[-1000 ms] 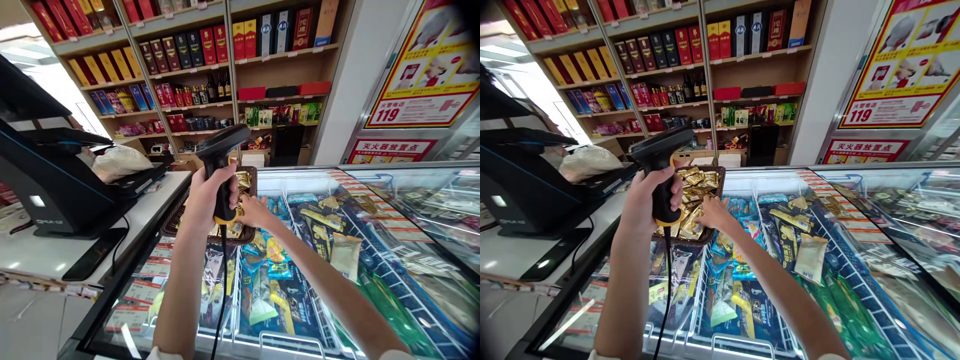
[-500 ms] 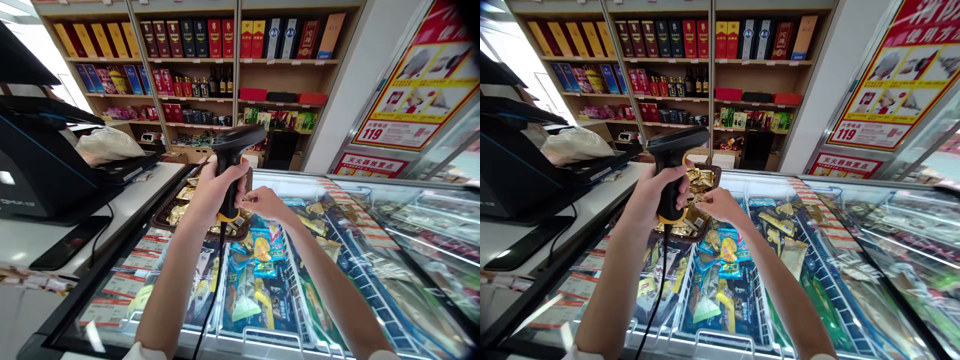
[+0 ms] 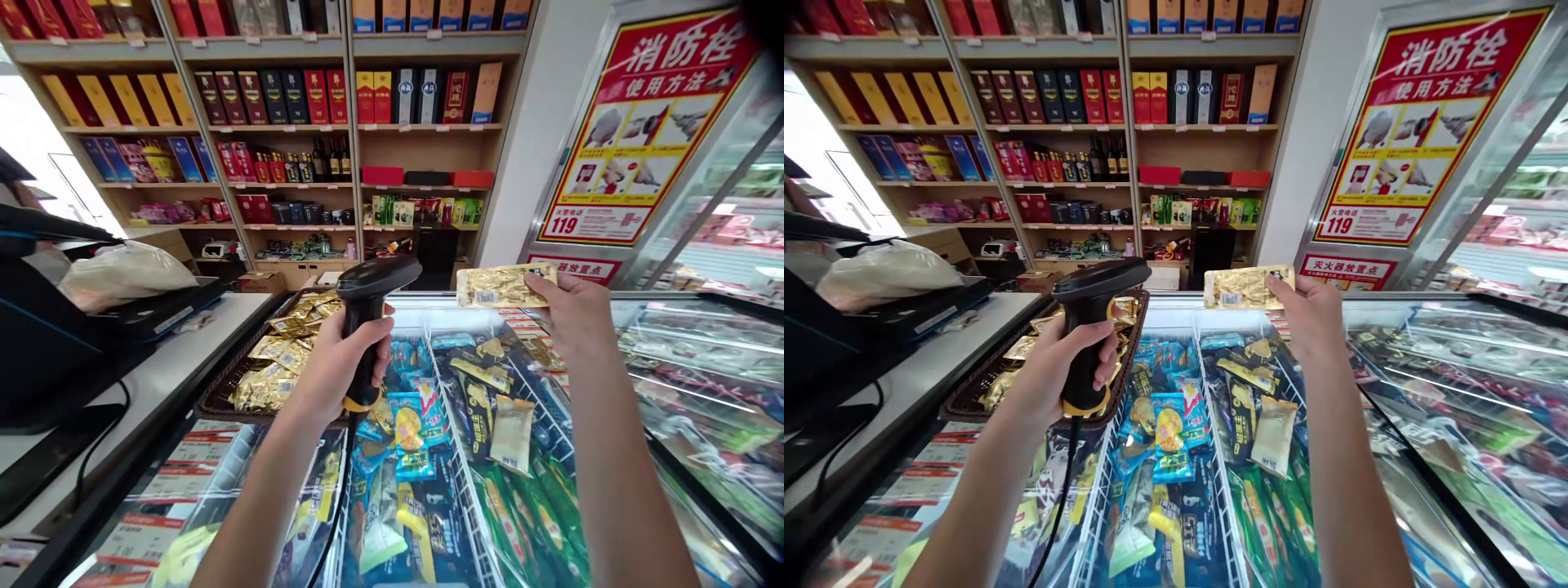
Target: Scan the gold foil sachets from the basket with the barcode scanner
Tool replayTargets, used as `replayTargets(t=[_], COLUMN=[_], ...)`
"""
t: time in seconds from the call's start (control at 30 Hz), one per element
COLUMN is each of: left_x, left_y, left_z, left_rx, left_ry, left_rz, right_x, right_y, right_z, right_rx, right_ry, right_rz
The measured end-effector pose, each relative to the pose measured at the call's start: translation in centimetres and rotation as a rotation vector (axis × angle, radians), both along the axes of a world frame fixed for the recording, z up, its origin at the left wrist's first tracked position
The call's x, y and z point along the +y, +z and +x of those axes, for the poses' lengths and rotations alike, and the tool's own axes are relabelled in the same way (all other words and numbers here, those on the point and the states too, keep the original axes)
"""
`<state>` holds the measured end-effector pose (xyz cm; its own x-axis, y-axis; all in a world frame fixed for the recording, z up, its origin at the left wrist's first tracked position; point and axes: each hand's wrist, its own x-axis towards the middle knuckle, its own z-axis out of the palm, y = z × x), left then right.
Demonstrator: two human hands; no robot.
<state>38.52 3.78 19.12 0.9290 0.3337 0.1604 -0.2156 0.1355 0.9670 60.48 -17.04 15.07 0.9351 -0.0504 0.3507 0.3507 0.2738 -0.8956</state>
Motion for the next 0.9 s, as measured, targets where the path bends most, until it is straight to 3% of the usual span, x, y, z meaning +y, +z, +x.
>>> replayTargets(t=[0.3,0.7,0.9], left_x=[-2.8,-3.4,-3.7], left_y=[-1.3,-2.6,-2.7], left_z=[1.3,1.6,1.6], left_rx=[0.044,0.064,0.087], left_ry=[-0.04,-0.103,-0.11], left_rz=[0.027,0.08,0.126], right_x=[1.1,2.8,2.9], right_y=[-1.4,-1.6,-2.1], right_z=[2.9,1.8,2.5], right_rx=[0.027,-0.088,-0.07], right_ry=[0.027,-0.03,-0.056], right_rz=[0.135,-0.017,0.054])
